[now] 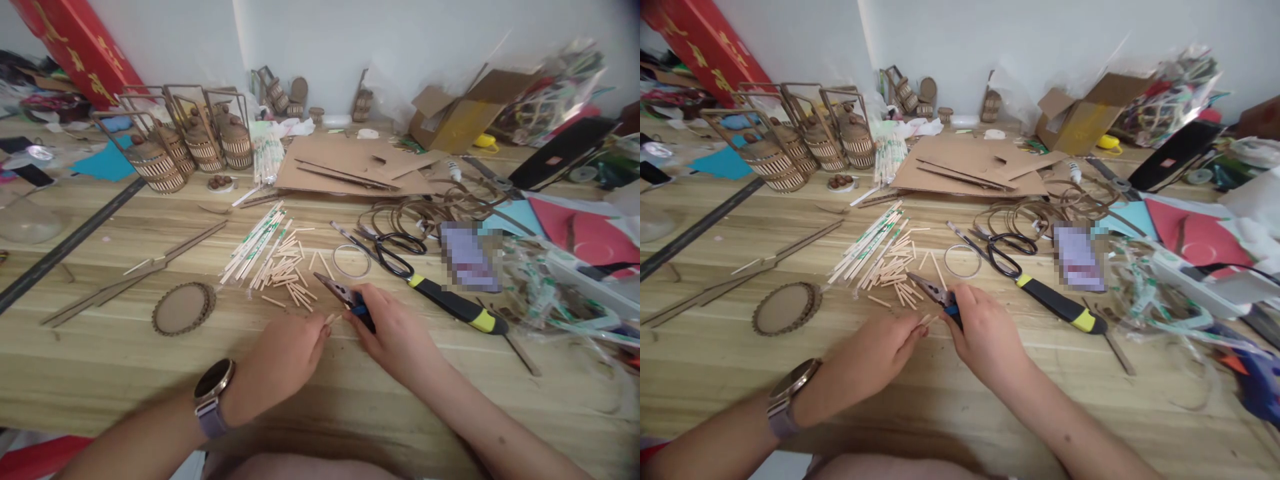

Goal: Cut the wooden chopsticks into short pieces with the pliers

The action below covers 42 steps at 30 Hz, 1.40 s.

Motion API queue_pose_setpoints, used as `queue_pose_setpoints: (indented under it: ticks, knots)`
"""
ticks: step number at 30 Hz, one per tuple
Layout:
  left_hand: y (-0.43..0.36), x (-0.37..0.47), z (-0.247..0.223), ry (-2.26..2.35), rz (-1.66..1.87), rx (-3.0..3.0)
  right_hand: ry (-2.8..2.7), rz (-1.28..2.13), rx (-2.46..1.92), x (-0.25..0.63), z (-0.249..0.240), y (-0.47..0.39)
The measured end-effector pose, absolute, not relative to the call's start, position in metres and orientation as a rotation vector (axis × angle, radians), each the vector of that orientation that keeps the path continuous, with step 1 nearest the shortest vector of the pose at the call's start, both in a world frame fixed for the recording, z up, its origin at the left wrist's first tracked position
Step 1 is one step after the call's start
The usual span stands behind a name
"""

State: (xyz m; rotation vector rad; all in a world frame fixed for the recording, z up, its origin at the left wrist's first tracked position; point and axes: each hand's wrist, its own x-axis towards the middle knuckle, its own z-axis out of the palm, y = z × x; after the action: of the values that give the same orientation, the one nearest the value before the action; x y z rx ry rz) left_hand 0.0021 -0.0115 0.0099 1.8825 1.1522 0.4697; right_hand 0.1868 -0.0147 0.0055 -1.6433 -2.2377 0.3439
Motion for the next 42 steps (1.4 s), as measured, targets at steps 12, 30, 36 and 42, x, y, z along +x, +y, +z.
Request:
queue_pose_setpoints:
  ticks: [12, 30, 36, 42]
  knots:
    - [0.010, -0.009, 0.009, 0.844, 0.359, 1.518, -1.857, 1.162, -1.415, 0.222, 0.036, 0.001]
    - [0.005, 0.002, 0.002, 0.775, 0.407, 1.033, -1.942, 0.809, -1.529, 0.189, 0.011, -0.012]
    - [0.003, 0.007, -0.003, 0.832, 0.594, 0.819, -1.992, 0.710, -1.372, 0.173, 0.003, -0.021]
    - [0.000, 0.012, -0.009, 0.759, 0.651, 0.769, -2.001, 0.590, -1.375, 0.164, -0.006, -0.023]
